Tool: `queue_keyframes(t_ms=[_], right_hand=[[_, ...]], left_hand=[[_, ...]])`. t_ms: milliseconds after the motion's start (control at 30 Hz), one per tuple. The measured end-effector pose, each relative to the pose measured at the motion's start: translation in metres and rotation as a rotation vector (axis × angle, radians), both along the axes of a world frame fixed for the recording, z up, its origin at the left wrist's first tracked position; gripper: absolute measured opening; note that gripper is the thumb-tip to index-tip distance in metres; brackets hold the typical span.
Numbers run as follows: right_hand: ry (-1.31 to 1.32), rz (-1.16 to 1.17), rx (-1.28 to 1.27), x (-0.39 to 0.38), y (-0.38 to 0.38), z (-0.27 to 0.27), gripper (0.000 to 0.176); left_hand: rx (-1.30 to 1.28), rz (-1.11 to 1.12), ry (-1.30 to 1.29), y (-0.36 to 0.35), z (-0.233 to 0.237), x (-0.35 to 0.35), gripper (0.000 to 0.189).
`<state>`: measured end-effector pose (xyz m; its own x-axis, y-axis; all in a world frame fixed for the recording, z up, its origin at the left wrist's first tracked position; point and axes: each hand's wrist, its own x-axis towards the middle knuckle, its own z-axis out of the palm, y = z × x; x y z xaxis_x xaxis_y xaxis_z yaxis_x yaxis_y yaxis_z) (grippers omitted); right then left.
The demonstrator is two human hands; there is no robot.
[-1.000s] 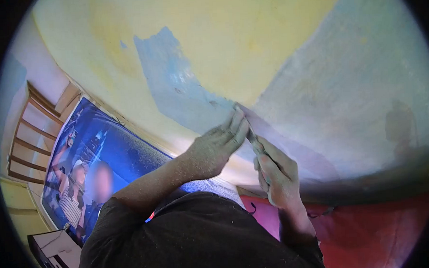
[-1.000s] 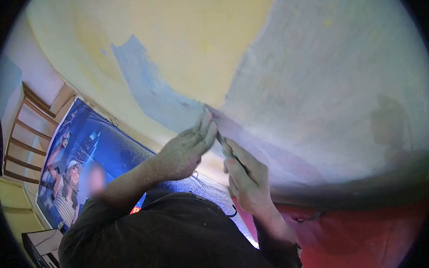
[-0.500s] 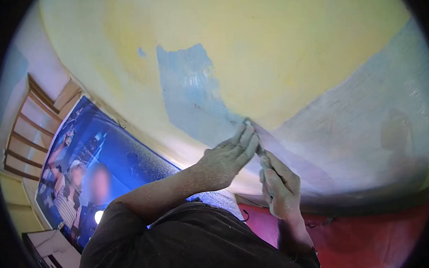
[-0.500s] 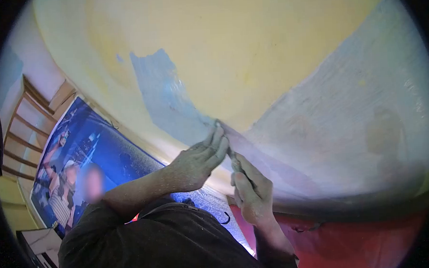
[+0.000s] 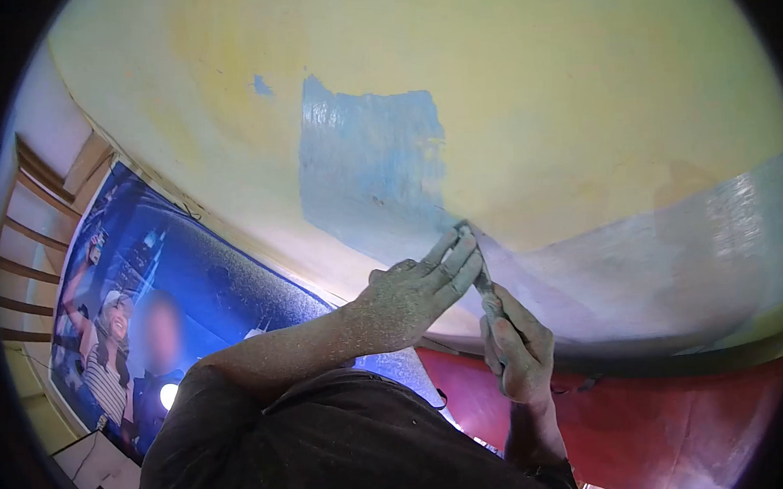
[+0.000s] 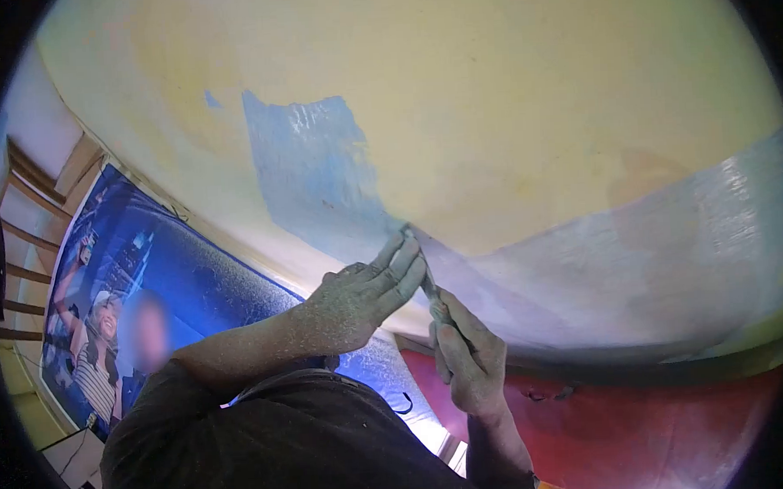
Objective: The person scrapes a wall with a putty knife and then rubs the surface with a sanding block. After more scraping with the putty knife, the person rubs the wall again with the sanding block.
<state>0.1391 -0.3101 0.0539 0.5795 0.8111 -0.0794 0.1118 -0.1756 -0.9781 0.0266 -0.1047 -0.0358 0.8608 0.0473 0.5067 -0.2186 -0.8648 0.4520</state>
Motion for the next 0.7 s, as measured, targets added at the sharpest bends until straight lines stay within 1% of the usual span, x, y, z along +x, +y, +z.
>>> queue_keyframes(t_ms=[100,167,233,267,400,467,600,633,700], right_hand=[[-0.036,0.036,0.023,0.002,-0.002,0.000,0.049],[-0.038,0.043,0.029,0.000,0.009,0.001,0.048],[0.030,0.030,-0.010,-0.004,0.027,0.002,0.048],[0.065,0.031,-0.024,-0.005,0.031,0.003,0.048],[-0.070,0.061,-0.025,0.003,0.001,0.006,0.048],[-0.002,0.072,-0.031,0.012,-0.004,0.010,0.049],[0.105,0.093,-0.010,0.023,0.009,0.003,0.049],[0.116,0.115,0.014,0.027,0.009,-0.005,0.048],[0.119,0.147,0.041,0.039,0.002,-0.015,0.048]], left_hand=[[0.001,-0.020,-0.048,-0.002,-0.004,0.003,0.088],[-0.013,0.049,-0.034,-0.001,-0.005,0.000,0.087],[-0.048,0.125,-0.046,0.003,-0.008,-0.004,0.086],[-0.029,0.121,-0.030,0.004,-0.007,-0.006,0.085],[0.007,0.106,-0.009,-0.008,-0.012,-0.004,0.083],[0.028,0.104,0.001,-0.020,-0.015,0.006,0.084],[0.019,0.293,-0.025,-0.030,-0.013,0.007,0.090],[0.009,0.316,-0.020,-0.035,-0.011,0.008,0.095],[0.006,0.334,-0.012,-0.048,-0.010,0.016,0.098]])
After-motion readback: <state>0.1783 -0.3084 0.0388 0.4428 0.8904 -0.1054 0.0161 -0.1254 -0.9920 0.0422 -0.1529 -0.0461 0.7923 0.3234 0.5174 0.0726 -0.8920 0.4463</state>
